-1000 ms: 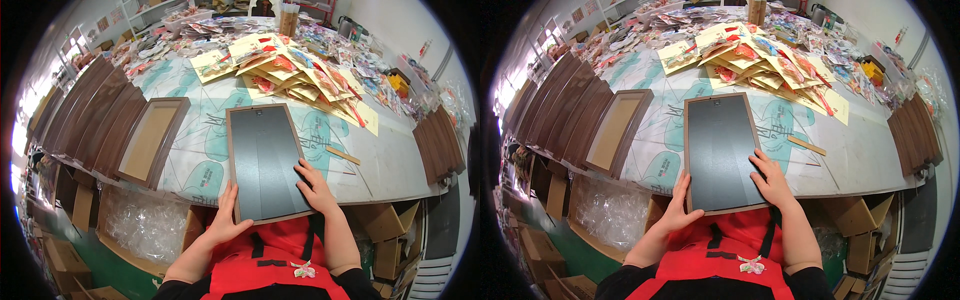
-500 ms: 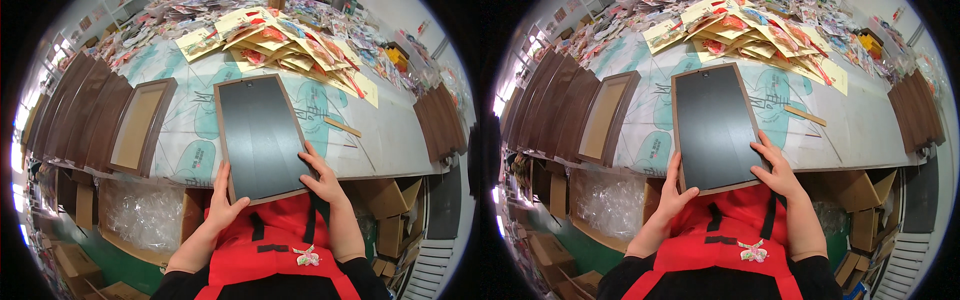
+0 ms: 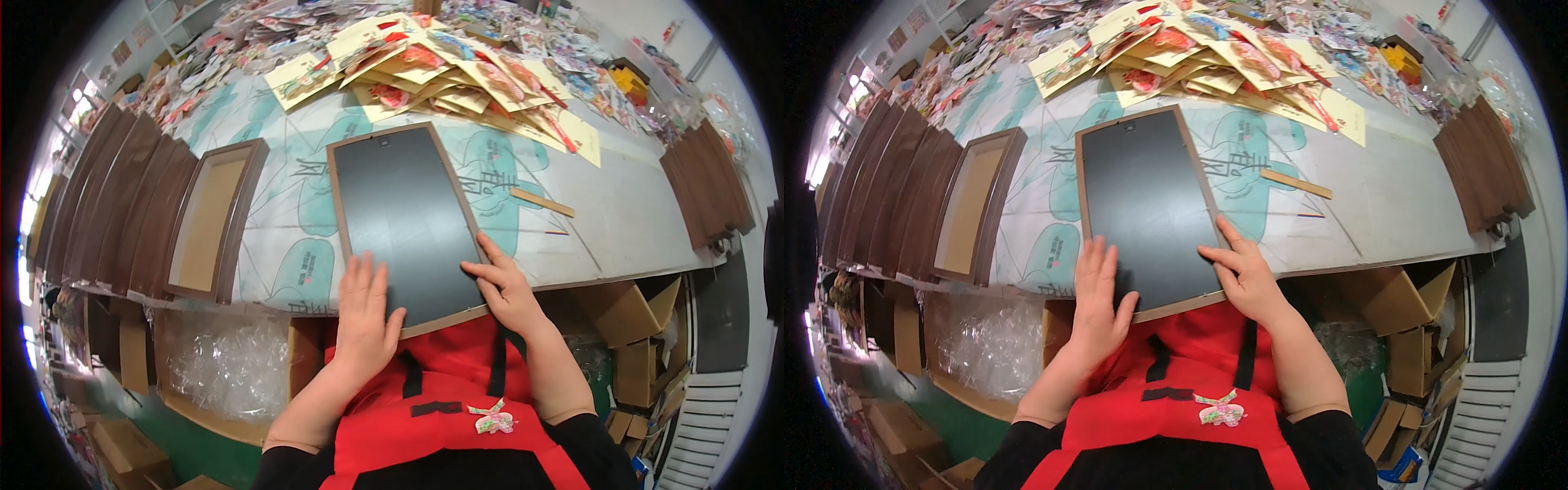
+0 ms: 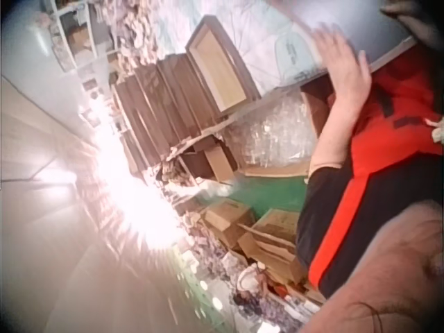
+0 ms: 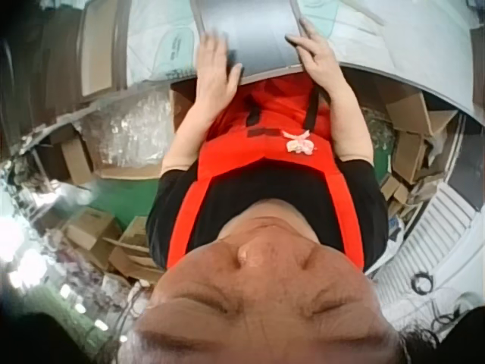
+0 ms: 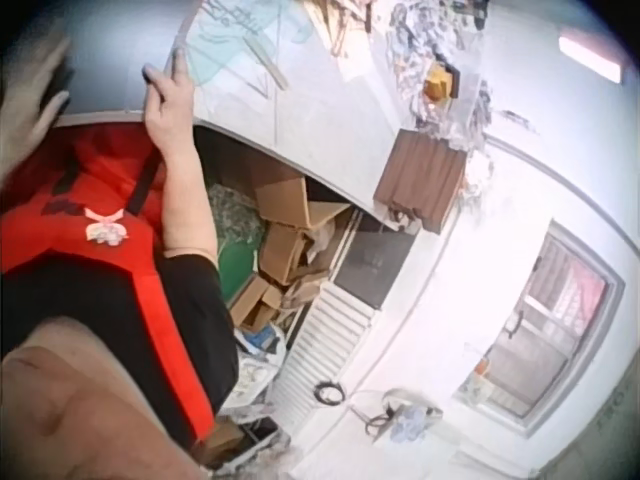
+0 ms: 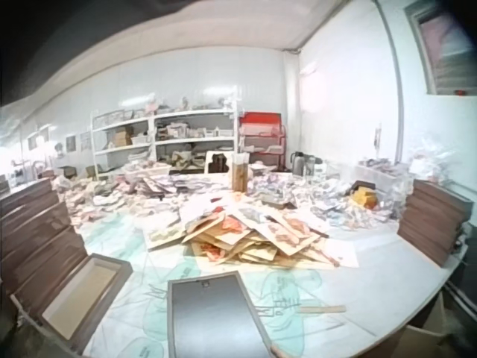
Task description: The person assembles wooden picture frames in a workshop. They pick up a frame, insert a decorative paper cutout, place a backing board, and secure the back with a wooden stand using a small stick. The process is repeated for multiple frames.
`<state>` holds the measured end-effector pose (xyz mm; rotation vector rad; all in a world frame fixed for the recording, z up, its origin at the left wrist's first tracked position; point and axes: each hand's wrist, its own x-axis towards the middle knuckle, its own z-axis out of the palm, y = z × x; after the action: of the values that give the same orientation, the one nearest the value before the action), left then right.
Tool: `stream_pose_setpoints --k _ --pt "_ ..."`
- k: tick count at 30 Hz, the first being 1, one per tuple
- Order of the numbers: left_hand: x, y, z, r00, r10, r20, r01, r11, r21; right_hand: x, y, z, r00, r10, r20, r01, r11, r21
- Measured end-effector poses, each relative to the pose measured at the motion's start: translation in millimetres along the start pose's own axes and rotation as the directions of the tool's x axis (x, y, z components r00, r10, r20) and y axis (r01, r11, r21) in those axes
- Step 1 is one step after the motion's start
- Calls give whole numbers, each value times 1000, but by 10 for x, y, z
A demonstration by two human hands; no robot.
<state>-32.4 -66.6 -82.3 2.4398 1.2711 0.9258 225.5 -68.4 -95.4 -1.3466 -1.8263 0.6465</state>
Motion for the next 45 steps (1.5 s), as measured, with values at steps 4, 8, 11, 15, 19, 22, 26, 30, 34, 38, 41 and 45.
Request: stream_pose_setpoints --k 4,8,11,15,19,22,26,30,34,38,41,45 --pt "350 22 95 974 91 207 -97 995 20 197 152 -264 989 115 -90 -113 993 24" --pt "447 -38 176 962 120 247 -146 985 89 485 785 -693 922 -25 -386 -191 838 -511" --pt "489 -48 145 970 133 204 -147 988 56 601 1049 -849 927 23 -374 -290 677 -677" --pt "506 -111 165 977 157 142 -158 987 -11 764 1214 -931 963 97 -252 -255 637 -727" --pt "506 -77 155 981 144 132 -141 990 -25 889 1158 -982 964 188 -190 -267 663 -700" --pt "488 -99 137 979 136 152 -139 990 13 1116 755 -821 929 295 -223 -357 872 -336" --pt "480 -103 154 978 115 175 -133 986 96 1546 220 -399 988 114 -108 -130 980 -151" --pt "484 -131 187 975 107 193 -126 988 91 2092 -52 60 992 32 123 -7 980 -197" --pt "485 -139 188 976 118 186 -132 989 67 2529 268 437 986 35 162 2 975 -223" --pt "476 -158 158 976 112 187 -125 990 58 2680 222 544 977 70 200 -9 957 -289" --pt "479 -156 153 976 111 188 -121 992 41 2681 217 563 971 105 216 -16 924 -382" --pt "482 -156 152 976 116 182 -125 991 40 2645 113 591 970 151 189 -53 896 -440"
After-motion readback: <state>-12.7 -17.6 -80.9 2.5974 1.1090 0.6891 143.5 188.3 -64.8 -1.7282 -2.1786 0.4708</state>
